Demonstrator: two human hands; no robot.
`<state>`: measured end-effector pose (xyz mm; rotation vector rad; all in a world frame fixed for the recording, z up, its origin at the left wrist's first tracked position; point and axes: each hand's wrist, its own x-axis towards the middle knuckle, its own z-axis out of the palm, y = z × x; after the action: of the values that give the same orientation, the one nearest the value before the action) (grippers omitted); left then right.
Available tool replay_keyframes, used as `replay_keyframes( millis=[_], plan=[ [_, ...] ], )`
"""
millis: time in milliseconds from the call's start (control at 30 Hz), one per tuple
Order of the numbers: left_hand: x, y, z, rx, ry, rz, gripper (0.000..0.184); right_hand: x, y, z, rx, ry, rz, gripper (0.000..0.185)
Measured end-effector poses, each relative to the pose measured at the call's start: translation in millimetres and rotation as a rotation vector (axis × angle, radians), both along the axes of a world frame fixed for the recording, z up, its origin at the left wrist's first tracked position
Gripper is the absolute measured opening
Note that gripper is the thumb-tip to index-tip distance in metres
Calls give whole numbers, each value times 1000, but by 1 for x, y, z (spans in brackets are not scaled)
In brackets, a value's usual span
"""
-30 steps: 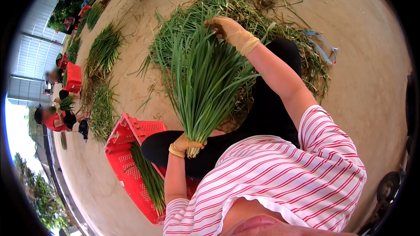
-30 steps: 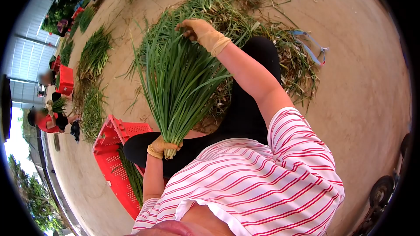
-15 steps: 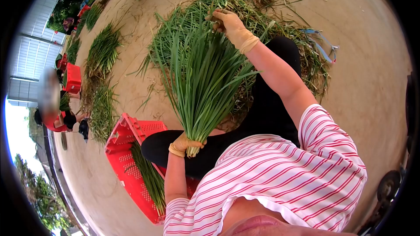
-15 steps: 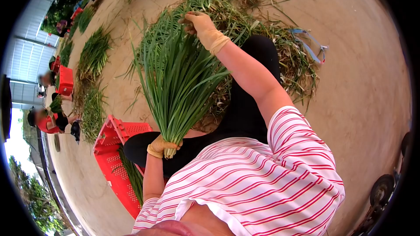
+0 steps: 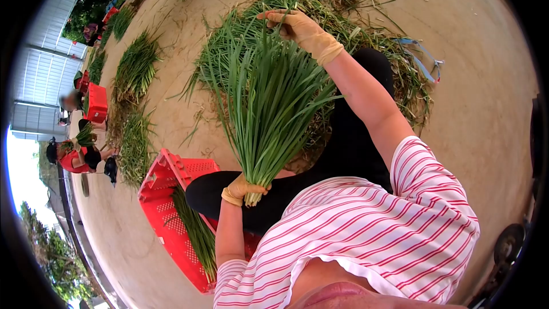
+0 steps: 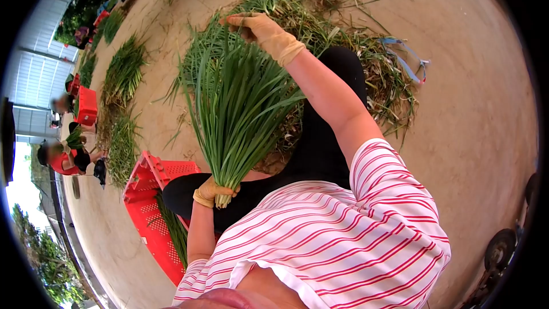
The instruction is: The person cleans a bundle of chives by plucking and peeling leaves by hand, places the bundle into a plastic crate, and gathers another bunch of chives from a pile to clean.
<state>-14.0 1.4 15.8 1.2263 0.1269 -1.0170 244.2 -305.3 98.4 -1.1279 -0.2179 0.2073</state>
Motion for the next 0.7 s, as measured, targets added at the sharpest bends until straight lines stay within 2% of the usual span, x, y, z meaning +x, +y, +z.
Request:
replay_keyframes(
  millis=[67,200,300,367,400,533,600,633,667,700],
  plan=[
    [0,-1,2,9,22,11,50,0,-2,-1,88,-44,46,22],
    [0,0,1,13,27,10,51,0,-2,-1,90,-37,39,22],
    [0,0,1,13,22,11,52,-2,0,0,147,53,-11,19],
    [2,0,0,30,-1,1,53,-5,-1,-1,-67,178,-42,13],
    [2,0,0,29,-2,5,53,-2,-5,-5,-69,177,-39,13],
    [1,0,0,27,-15,16,52,14,-27,-7,223,188,-529,18],
    [0,-1,0,10,-16,28,51,18,-37,-3,-347,2,-988,34],
    [1,-2,2,17,-9,30,50,16,-36,-1,-213,-185,-1137,24],
    [2,-3,3,24,-3,31,50,14,-35,-1,-214,-191,-1128,24],
    [4,-3,2,22,-12,20,51,1,-34,10,-100,-246,-819,25]
  ],
)
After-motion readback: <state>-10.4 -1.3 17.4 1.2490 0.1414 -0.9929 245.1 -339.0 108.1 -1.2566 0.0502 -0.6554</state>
